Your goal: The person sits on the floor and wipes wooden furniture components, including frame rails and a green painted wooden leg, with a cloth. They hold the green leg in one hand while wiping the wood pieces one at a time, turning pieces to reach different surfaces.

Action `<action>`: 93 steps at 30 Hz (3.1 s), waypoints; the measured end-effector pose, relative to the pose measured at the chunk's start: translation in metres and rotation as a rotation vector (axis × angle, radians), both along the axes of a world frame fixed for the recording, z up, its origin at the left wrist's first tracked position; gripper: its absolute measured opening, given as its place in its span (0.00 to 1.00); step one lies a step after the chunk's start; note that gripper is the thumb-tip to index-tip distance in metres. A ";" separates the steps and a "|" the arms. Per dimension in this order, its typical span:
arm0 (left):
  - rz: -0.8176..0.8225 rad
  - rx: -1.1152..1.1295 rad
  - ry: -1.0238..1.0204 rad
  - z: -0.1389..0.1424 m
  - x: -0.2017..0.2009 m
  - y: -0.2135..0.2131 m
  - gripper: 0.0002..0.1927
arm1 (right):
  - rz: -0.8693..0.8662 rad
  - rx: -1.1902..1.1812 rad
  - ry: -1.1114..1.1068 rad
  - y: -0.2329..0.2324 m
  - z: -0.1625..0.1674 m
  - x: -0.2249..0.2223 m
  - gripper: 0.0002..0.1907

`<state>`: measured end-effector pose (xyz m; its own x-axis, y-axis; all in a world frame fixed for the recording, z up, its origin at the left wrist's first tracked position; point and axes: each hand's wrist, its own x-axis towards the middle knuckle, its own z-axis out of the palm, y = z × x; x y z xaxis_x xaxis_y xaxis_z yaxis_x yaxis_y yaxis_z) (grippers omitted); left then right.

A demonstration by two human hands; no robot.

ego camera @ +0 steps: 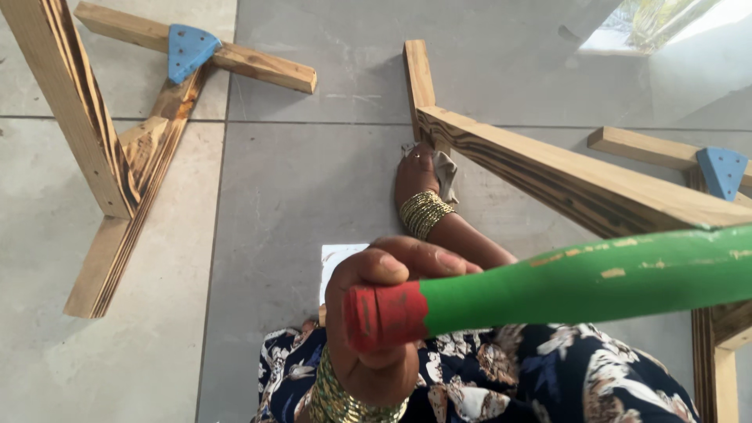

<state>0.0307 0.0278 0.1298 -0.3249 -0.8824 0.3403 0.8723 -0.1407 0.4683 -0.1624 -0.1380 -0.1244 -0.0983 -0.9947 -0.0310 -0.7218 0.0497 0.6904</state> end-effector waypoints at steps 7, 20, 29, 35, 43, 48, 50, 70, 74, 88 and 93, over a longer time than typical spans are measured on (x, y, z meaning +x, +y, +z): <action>0.080 -0.048 -0.008 -0.003 -0.007 0.000 0.24 | -0.183 0.267 -0.442 0.030 0.029 0.011 0.18; 0.147 -0.094 -0.082 -0.010 -0.003 -0.001 0.30 | -0.005 0.263 -0.652 0.064 0.035 -0.022 0.17; 0.256 -0.164 -0.140 -0.014 -0.009 -0.011 0.37 | 0.116 0.313 -1.184 0.156 0.078 -0.077 0.10; 0.263 -0.178 -0.123 -0.022 -0.008 -0.013 0.38 | 0.250 0.048 -0.967 0.186 0.062 -0.036 0.19; 0.219 -0.185 -0.167 -0.031 -0.020 -0.012 0.31 | 0.003 0.037 -0.906 0.262 0.098 0.026 0.31; 0.155 -0.213 -0.339 -0.045 -0.033 -0.004 0.25 | -0.187 0.322 -1.001 0.279 0.133 0.028 0.27; 0.087 -0.246 -0.452 -0.062 -0.043 0.000 0.24 | -0.301 0.374 -1.170 0.277 0.146 0.008 0.27; -0.387 0.003 -1.548 -0.229 -0.089 0.000 0.53 | 0.120 -0.079 -0.942 0.260 0.030 0.014 0.44; -0.223 0.084 -1.296 -0.225 -0.079 0.020 0.57 | -0.032 0.045 -1.001 0.244 0.024 0.010 0.45; -0.645 -0.090 -1.748 -0.250 -0.103 0.036 0.60 | -0.744 0.194 -0.798 0.259 0.062 -0.148 0.29; -0.693 -0.199 -1.816 -0.232 -0.106 0.049 0.56 | -0.526 0.313 -0.641 0.256 0.036 -0.154 0.25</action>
<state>-0.0753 0.0768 -0.1018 -0.5650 -0.4665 -0.6805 -0.7583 -0.0313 0.6511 -0.3160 0.1181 -0.0882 -0.4107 -0.7625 -0.4999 -0.9113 0.3607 0.1984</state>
